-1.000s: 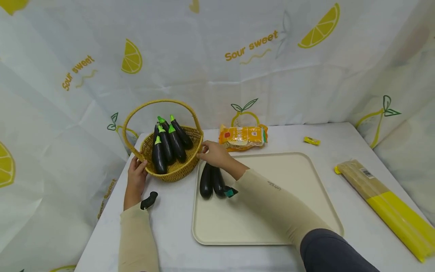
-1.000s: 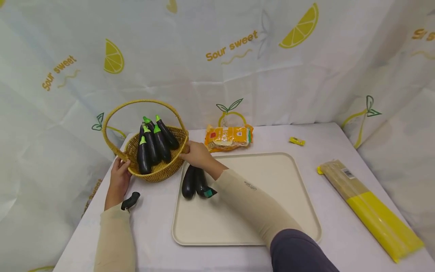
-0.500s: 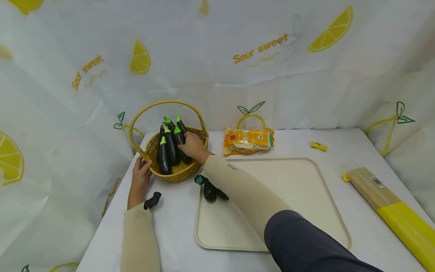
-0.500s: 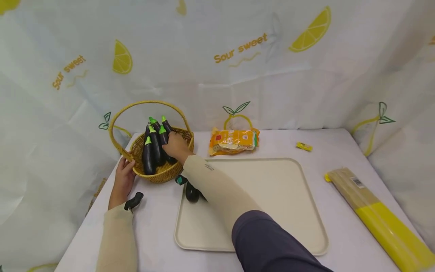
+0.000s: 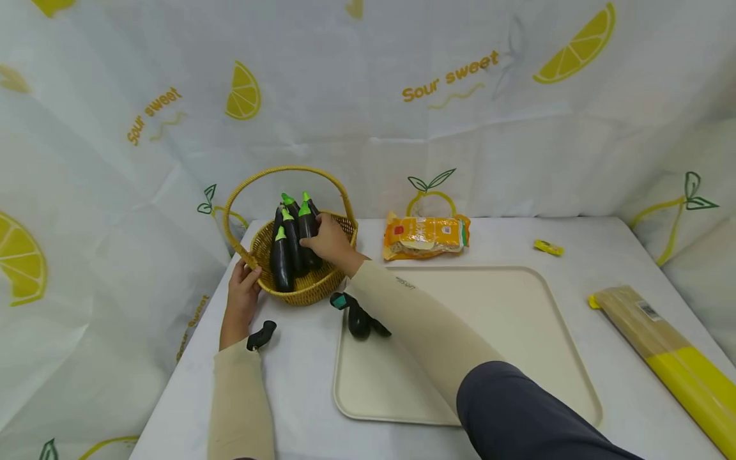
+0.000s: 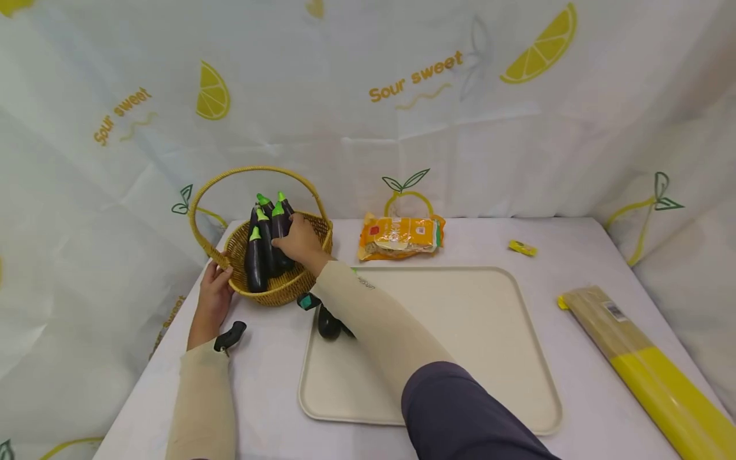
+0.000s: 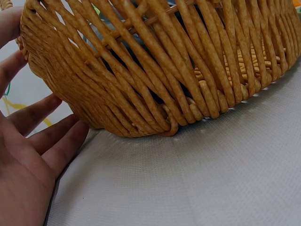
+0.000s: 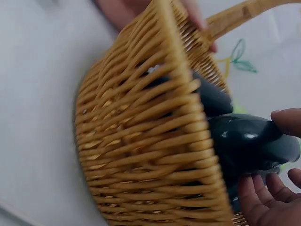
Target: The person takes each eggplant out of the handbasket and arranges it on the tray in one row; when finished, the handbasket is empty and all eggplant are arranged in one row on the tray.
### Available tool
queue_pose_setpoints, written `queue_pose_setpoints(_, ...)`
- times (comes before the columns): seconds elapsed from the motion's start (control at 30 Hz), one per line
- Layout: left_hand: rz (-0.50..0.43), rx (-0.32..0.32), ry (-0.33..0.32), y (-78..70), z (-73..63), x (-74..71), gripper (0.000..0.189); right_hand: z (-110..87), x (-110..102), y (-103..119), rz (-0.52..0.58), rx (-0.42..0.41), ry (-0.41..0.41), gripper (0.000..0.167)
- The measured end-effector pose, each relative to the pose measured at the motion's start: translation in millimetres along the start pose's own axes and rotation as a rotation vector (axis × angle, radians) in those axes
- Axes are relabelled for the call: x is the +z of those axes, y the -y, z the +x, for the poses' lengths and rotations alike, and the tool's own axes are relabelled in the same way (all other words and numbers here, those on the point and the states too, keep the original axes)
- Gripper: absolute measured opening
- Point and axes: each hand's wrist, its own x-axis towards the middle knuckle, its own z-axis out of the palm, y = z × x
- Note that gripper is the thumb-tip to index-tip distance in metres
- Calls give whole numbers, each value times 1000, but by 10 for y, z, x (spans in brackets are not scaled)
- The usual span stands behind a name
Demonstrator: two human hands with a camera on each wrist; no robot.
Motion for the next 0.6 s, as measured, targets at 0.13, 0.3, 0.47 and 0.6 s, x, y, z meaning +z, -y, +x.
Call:
queue_pose_setpoints(0.13, 10, -13, -5, -23, 13, 3, 50, -142, -155, 79, 83, -10, 10, 73)
queue_pose_setpoints(0.3, 7, -8, 24, -98, 11, 20, 52, -387, -345, 124, 91, -55, 14, 73)
queue_pose_setpoints(0.47, 11, -18, 22, -180, -73, 80, 54, -652, -548, 13, 97, -63, 37, 72)
queue_pose_setpoints(0.6, 6, -22, 19, -194, -125, 116, 54, -844, -738, -210, 124, -17, 27, 71)
